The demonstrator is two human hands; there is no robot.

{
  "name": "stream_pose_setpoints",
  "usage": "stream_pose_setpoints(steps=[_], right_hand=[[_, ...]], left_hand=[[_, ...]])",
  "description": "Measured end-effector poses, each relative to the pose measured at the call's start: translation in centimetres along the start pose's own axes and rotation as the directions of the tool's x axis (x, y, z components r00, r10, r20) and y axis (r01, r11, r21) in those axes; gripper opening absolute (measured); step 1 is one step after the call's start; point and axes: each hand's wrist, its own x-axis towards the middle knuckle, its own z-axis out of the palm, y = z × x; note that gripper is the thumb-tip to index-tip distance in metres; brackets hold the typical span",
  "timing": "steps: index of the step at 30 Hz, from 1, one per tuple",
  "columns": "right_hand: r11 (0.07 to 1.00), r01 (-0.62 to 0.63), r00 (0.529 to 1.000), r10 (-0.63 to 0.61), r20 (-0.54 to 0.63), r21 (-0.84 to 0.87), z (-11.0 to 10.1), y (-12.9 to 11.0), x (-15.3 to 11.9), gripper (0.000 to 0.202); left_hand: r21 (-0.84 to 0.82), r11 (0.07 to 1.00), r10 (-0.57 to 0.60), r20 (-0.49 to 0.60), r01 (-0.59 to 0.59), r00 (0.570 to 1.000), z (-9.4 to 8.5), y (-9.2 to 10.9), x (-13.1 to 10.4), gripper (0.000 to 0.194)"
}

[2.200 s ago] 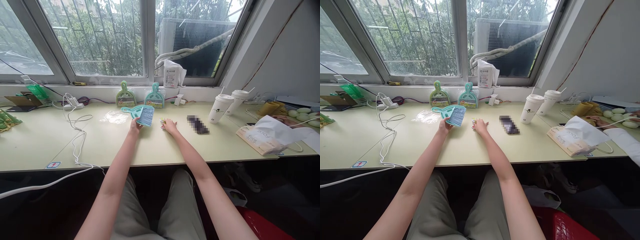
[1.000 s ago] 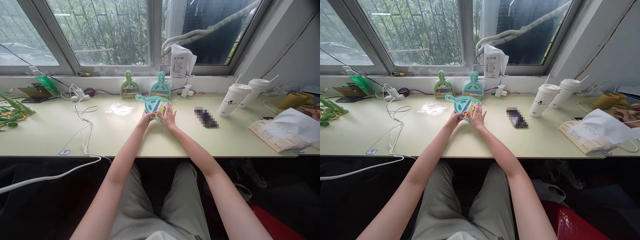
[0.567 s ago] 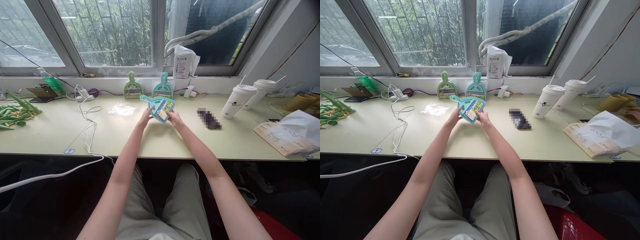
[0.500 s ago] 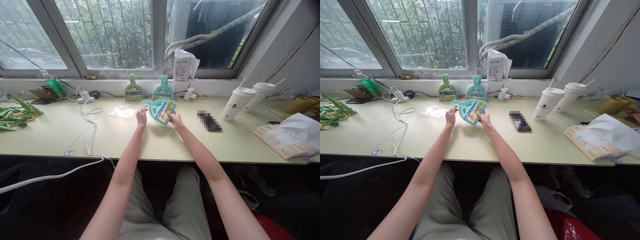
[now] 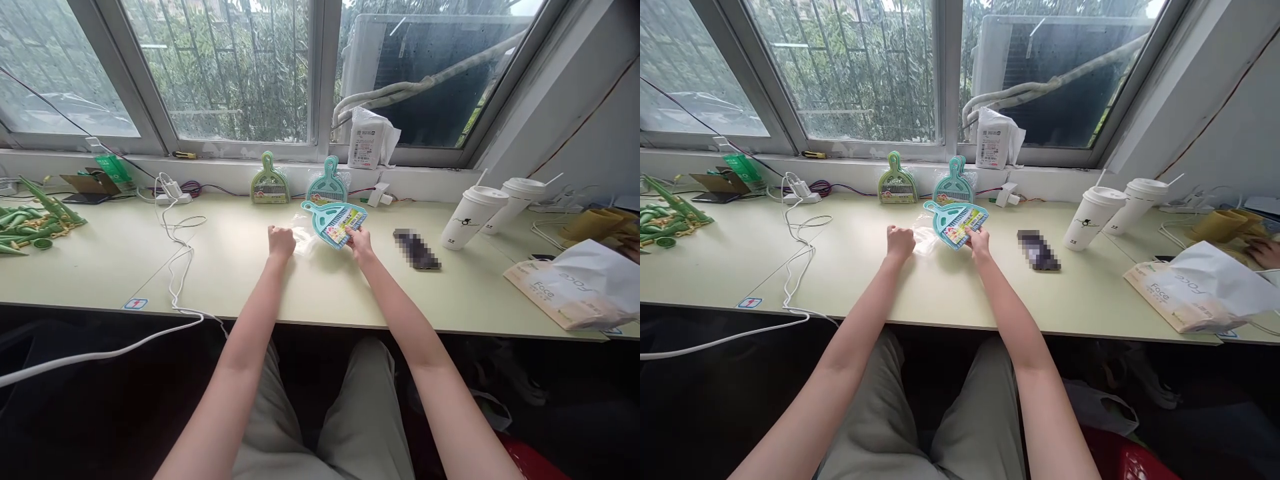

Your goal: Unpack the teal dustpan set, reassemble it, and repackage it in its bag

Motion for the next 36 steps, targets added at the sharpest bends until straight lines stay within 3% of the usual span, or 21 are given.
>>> stream_pose_setpoints(steps=[2,4,6,8,11,15,19,26,30,32,36], right_hand=[[1.0,0.01,1.0,-0.009,-0.023,0.009,-0.3,0.0,0.3,0.019],[1.0,0.025,0.999,-0.024,-0.031,0.019,-0.6,0.0,0.5,0.021],[0.999,0.033,0.999,-0.032,-0.034,0.029,-0.7,0.1,0.7,0.022],[0.999,0.03,0.999,-0.028,-0.042,0.045,-0.9,0.1,0.8,0.021],[0.998,0.014,0.999,-0.011,-0.043,0.064,-1.0,-0.1,0.9,0.016],[0.999,-0.047,0.999,0.047,-0.009,-0.007,-1.1,-0.6,1.0,0.012],[0.99,-0.071,0.996,0.077,0.046,-0.122,-1.1,-1.0,0.9,0.012],[0.963,-0.101,0.995,0.105,-0.001,-0.249,-1.4,-0.6,1.4,0.012],[0.969,-0.061,0.998,0.06,-0.011,-0.238,-1.4,0.0,1.4,0.015],[0.969,-0.052,0.999,0.053,-0.001,-0.241,-1.1,0.2,1.2,0.017],[0.964,-0.061,0.987,0.097,0.13,-0.258,-0.5,0.2,0.4,0.019]], left_hand=[[0.057,0.997,0.05,0.012,-0.051,0.999,-0.2,0.3,-0.2,0.028],[0.134,0.986,0.081,0.168,-0.104,0.982,0.0,0.5,-0.5,0.024],[0.198,0.97,0.065,0.359,-0.144,0.931,0.6,0.6,-1.2,0.023],[0.238,0.957,0.041,0.464,-0.169,0.885,1.6,0.5,-1.9,0.023],[0.24,0.96,0.029,0.438,-0.147,0.899,2.4,0.1,-2.4,0.03],[0.291,0.942,0.072,0.315,-0.169,0.946,1.6,-0.8,-1.6,0.032],[0.489,0.839,0.11,0.279,-0.24,0.954,0.6,-1.8,-0.6,0.016],[0.667,0.7,0.093,0.27,-0.255,0.958,0.8,-1.7,-0.9,0.013],[0.834,0.451,-0.039,0.375,-0.318,0.926,0.8,-0.8,-1.2,0.035],[0.871,0.35,-0.049,0.384,-0.345,0.922,0.8,-0.3,-1.4,0.045],[0.868,0.344,0.018,0.375,-0.358,0.927,0.8,0.2,-1.4,0.056]])
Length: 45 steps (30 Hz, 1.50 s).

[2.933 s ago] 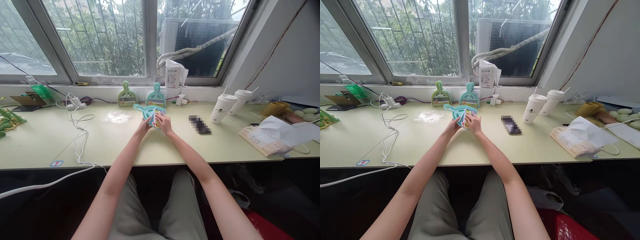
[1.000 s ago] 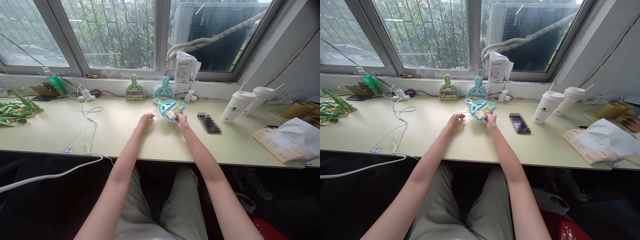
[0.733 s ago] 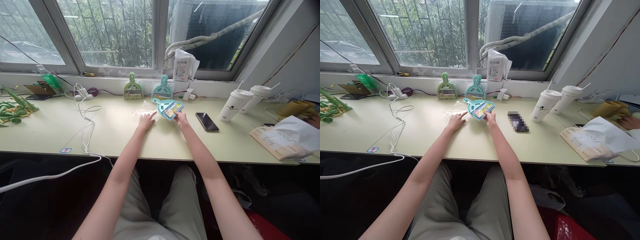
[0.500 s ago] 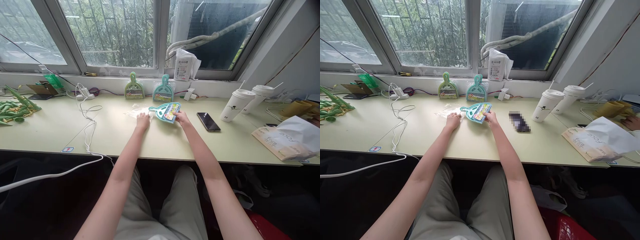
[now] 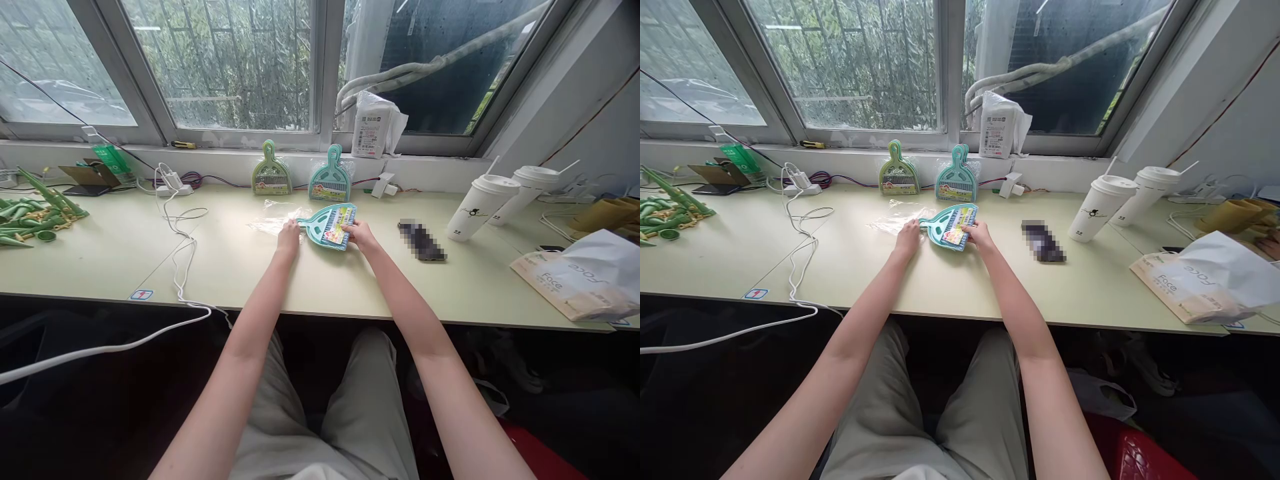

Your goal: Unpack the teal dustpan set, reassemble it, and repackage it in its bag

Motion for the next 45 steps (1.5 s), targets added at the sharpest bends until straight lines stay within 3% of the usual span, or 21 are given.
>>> stream_pose_setpoints(steps=[4,12,19,23,25,26,28,29,30,31,33,34,36,38,40,43,45], right_hand=[[1.0,0.013,0.995,-0.016,0.098,0.026,0.7,0.1,-0.5,0.024],[0.986,0.076,0.993,-0.061,-0.102,0.15,1.0,0.8,0.1,0.015],[0.974,0.131,0.991,-0.127,-0.032,0.182,1.9,0.9,-0.1,0.021],[0.955,0.191,0.981,-0.19,-0.029,0.229,2.2,1.0,-0.4,0.02],[0.94,0.222,0.975,-0.216,-0.053,0.26,2.1,0.9,-0.5,0.022],[0.932,0.235,0.972,-0.226,-0.064,0.275,2.1,0.8,-0.4,0.023],[0.917,0.257,0.966,-0.246,-0.076,0.304,2.0,0.7,-0.4,0.026],[0.91,0.265,0.964,-0.253,-0.078,0.318,2.0,0.6,-0.4,0.027],[0.904,0.269,0.963,-0.258,-0.078,0.331,2.0,0.6,-0.4,0.028],[0.9,0.273,0.962,-0.263,-0.075,0.341,2.0,0.6,-0.4,0.029],[0.896,0.272,0.961,-0.268,-0.062,0.351,2.1,0.5,-0.5,0.031],[0.896,0.271,0.961,-0.27,-0.053,0.351,2.2,0.5,-0.5,0.031],[0.895,0.275,0.96,-0.274,-0.053,0.352,2.4,0.5,-0.7,0.031],[0.885,0.288,0.957,-0.279,-0.079,0.365,2.5,0.4,-0.9,0.031],[0.875,0.303,0.953,-0.277,-0.123,0.378,2.5,0.2,-1.1,0.032],[0.881,0.305,0.951,-0.261,-0.167,0.361,2.5,-0.1,-1.4,0.032],[0.891,0.299,0.951,-0.252,-0.176,0.341,2.6,-0.2,-1.5,0.032]], left_hand=[[-0.099,0.99,0.091,-0.091,-0.1,0.992,0.0,0.3,0.2,0.065],[-0.29,0.892,0.297,-0.202,-0.347,0.933,0.1,1.6,0.1,0.072],[-0.364,0.801,0.401,-0.263,-0.475,0.877,-0.1,2.9,-0.1,0.059],[-0.412,0.748,0.388,-0.365,-0.52,0.847,-0.6,3.5,-0.7,0.054],[-0.427,0.733,0.317,-0.474,-0.53,0.821,-1.0,3.8,-1.0,0.05],[-0.45,0.737,0.222,-0.545,-0.505,0.809,-1.2,3.9,-1.1,0.049],[-0.574,0.714,-0.075,-0.631,-0.4,0.772,-1.6,4.0,-1.0,0.054],[-0.674,0.654,-0.23,-0.609,-0.343,0.759,-1.8,4.0,-0.8,0.06],[-0.781,0.55,-0.344,-0.533,-0.295,0.773,-2.0,4.0,-0.6,0.065],[-0.878,0.408,-0.392,-0.415,-0.249,0.821,-2.0,3.9,-0.3,0.068],[-0.987,0.096,-0.279,-0.148,-0.126,0.949,-2.0,3.8,0.2,0.067],[-0.998,-0.023,-0.164,-0.051,-0.055,0.985,-1.9,3.9,0.4,0.066],[-0.989,-0.143,0.029,0.037,0.04,0.999,-1.6,4.4,0.3,0.063],[-0.986,-0.152,0.111,0.047,0.064,0.993,-1.3,5.1,0.0,0.059],[-0.992,-0.095,0.16,0.068,0.084,0.985,-1.1,5.7,-0.5,0.056],[-0.995,0.058,0.224,0.088,0.077,0.971,-0.7,6.3,-0.9,0.054],[-0.984,0.177,0.21,0.05,0.013,0.976,-0.4,6.4,-0.8,0.058]])
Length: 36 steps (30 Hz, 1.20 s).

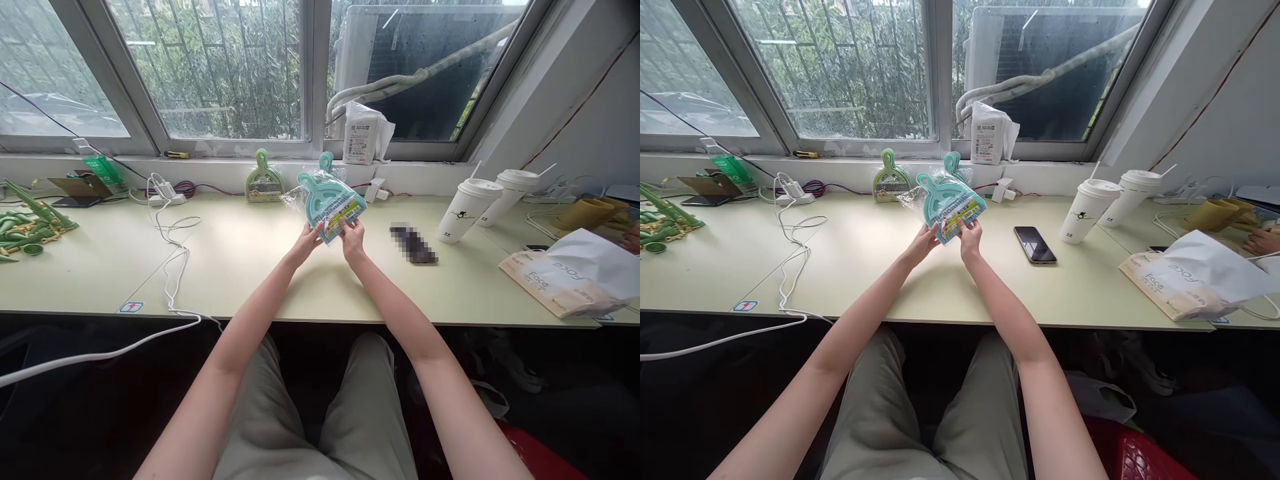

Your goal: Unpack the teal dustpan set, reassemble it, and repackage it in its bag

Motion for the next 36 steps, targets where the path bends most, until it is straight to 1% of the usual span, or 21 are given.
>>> stream_pose_setpoints(steps=[1,2,3,4,5,6,7,8,9,10,12,13,15,17,20,24,27,31,36], right_hand=[[1.0,-0.001,1.0,0.001,-0.002,-0.01,0.0,0.0,-0.1,0.032],[1.0,-0.002,1.0,0.002,-0.004,-0.02,0.1,0.1,-0.1,0.032],[1.0,-0.001,1.0,0.001,-0.007,-0.03,0.1,0.2,-0.2,0.031],[0.999,0.0,1.0,0.0,-0.011,-0.043,0.1,0.2,-0.2,0.031],[0.999,0.001,1.0,-0.002,-0.015,-0.055,0.1,0.3,-0.2,0.03],[0.998,0.004,1.0,-0.005,-0.02,-0.064,0.1,0.3,-0.3,0.03],[0.998,0.008,1.0,-0.009,-0.024,-0.068,0.1,0.3,-0.3,0.03],[0.998,0.012,1.0,-0.014,-0.026,-0.067,0.1,0.3,-0.4,0.03],[0.998,0.016,1.0,-0.017,-0.025,-0.062,0.1,0.3,-0.4,0.03],[0.998,0.02,1.0,-0.021,-0.021,-0.056,0.2,0.3,-0.5,0.03],[0.999,0.025,1.0,-0.025,-0.009,-0.047,0.3,0.3,-0.7,0.03],[0.998,0.026,1.0,-0.026,-0.004,-0.049,0.4,0.3,-0.7,0.03],[0.997,0.027,1.0,-0.027,0.006,-0.067,0.5,0.4,-0.9,0.029],[0.995,0.027,1.0,-0.025,0.017,-0.092,0.6,0.5,-1.1,0.029],[0.995,0.025,0.999,-0.023,0.03,-0.1,0.6,0.7,-1.2,0.029],[0.993,0.04,0.999,-0.036,0.034,-0.109,0.7,1.0,-1.3,0.03],[0.99,0.045,0.998,-0.039,0.042,-0.137,0.8,1.1,-1.3,0.031],[0.993,0.029,0.999,-0.026,0.029,-0.113,0.9,1.0,-1.4,0.03],[0.997,0.021,1.0,-0.022,-0.008,-0.077,0.7,0.6,-1.3,0.029]], left_hand=[[0.077,0.997,0.023,-0.065,-0.018,0.998,0.0,-0.1,0.0,0.062],[0.163,0.986,0.055,-0.175,-0.026,0.983,-0.1,-0.1,0.0,0.068],[0.257,0.966,0.105,-0.319,-0.02,0.942,-0.2,-0.1,-0.1,0.075],[0.353,0.936,0.178,-0.463,-0.003,0.868,-0.3,0.1,-0.3,0.081],[0.448,0.894,0.267,-0.569,0.021,0.778,-0.4,0.5,-0.5,0.084],[0.539,0.841,0.358,-0.615,0.042,0.702,-0.5,0.9,-0.8,0.084],[0.626,0.778,0.441,-0.605,0.054,0.663,-0.6,1.4,-1.1,0.08],[0.703,0.709,0.5,-0.555,0.054,0.665,-0.6,1.9,-1.4,0.073],[0.767,0.641,0.53,-0.483,0.044,0.697,-0.6,2.3,-1.7,0.066],[0.815,0.579,0.537,-0.405,0.026,0.74,-0.5,2.5,-2.0,0.059],[0.878,0.478,0.519,-0.268,-0.015,0.812,-0.3,2.7,-2.2,0.045],[0.899,0.437,0.505,-0.213,-0.035,0.836,-0.1,2.6,-2.2,0.037],[0.926,0.372,0.481,-0.13,-0.067,0.867,0.0,2.1,-2.1,0.024],[0.942,0.326,0.471,-0.092,-0.076,0.877,-0.1,1.7,-2.0,0.021],[0.959,0.275,0.475,-0.067,-0.076,0.877,-0.4,1.5,-1.9,0.024],[0.97,0.227,0.476,-0.03,-0.089,0.879,-0.3,1.4,-2.0,0.026],[0.97,0.229,0.476,-0.04,-0.08,0.879,-0.1,1.4,-2.1,0.026],[0.961,0.25,0.472,-0.011,-0.121,0.882,0.1,1.5,-2.3,0.028],[0.942,0.252,0.461,0.086,-0.223,0.883,0.3,1.1,-2.3,0.031]])
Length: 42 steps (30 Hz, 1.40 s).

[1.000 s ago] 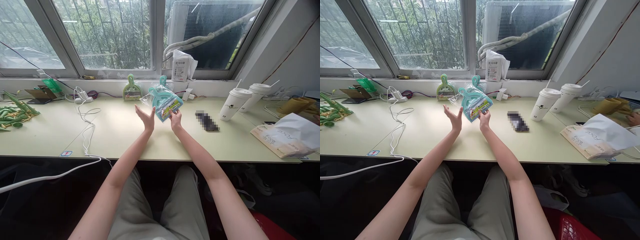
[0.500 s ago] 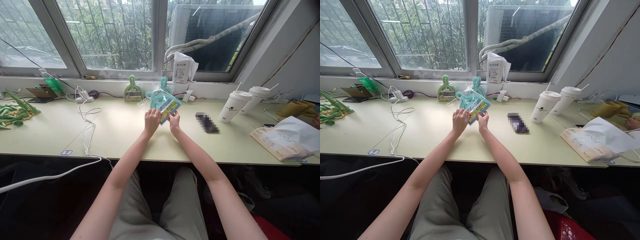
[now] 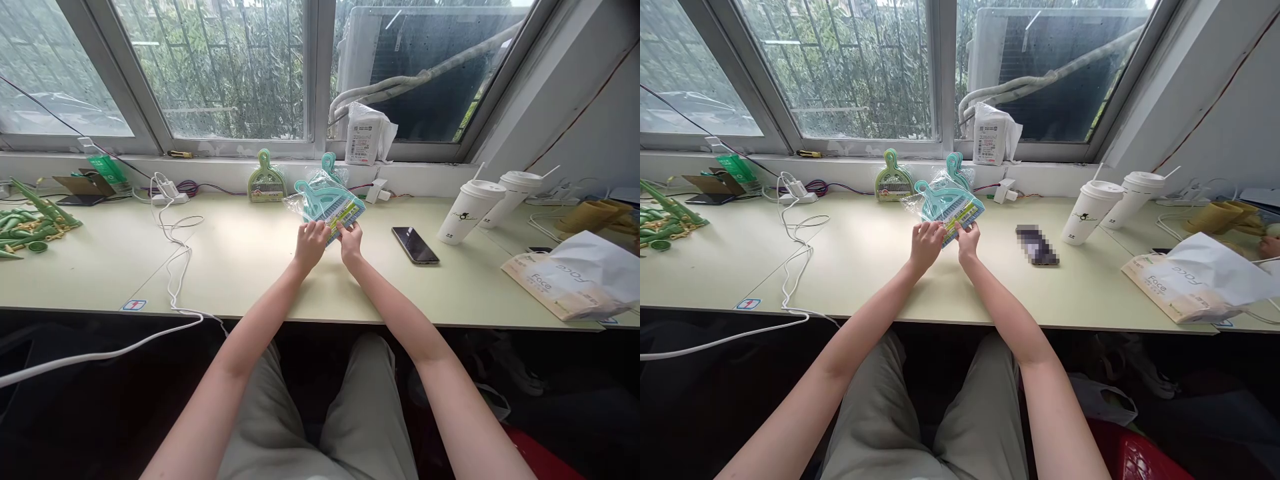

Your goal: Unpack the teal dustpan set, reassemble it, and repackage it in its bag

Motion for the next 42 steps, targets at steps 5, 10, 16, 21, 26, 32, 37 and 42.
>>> stream_pose_setpoints(steps=[5,10,16,21,26,32,37,42], right_hand=[[1.0,0.012,1.0,-0.012,-0.02,-0.016,-0.1,0.0,0.2,0.031],[0.999,0.014,1.0,-0.015,-0.026,-0.05,-0.2,0.3,0.5,0.033],[0.999,0.012,0.999,-0.015,-0.052,-0.045,-0.1,0.3,0.4,0.032],[0.999,0.033,0.998,-0.033,-0.05,0.0,0.2,0.0,-0.1,0.035],[0.999,0.004,0.999,-0.002,-0.045,0.041,0.5,-0.1,-0.4,0.035],[0.99,-0.018,0.995,0.031,-0.093,0.14,0.2,-0.3,0.2,0.035],[0.99,-0.034,0.999,0.037,-0.022,0.134,0.6,0.6,0.4,0.031],[0.994,0.009,0.995,0.002,-0.099,0.113,0.0,1.1,1.5,0.033]], left_hand=[[0.007,0.998,0.064,0.046,-0.064,0.997,0.7,-0.5,0.1,0.03],[0.006,0.995,0.097,0.05,-0.097,0.994,1.1,-0.9,0.3,0.026],[-0.014,0.998,0.067,0.023,-0.066,0.997,0.8,-0.5,0.2,0.027],[-0.004,0.991,-0.133,-0.075,0.133,0.988,0.1,0.0,0.0,0.037],[-0.094,0.987,-0.132,-0.048,0.127,0.99,0.0,1.2,-0.4,0.035],[-0.76,0.603,-0.605,-0.241,0.24,0.759,-0.3,0.4,0.9,0.066],[-0.932,-0.182,-0.511,0.361,0.313,0.78,0.7,-1.8,2.2,0.06],[-0.822,-0.305,-0.168,0.543,0.48,0.823,2.1,-0.6,1.2,0.051]])
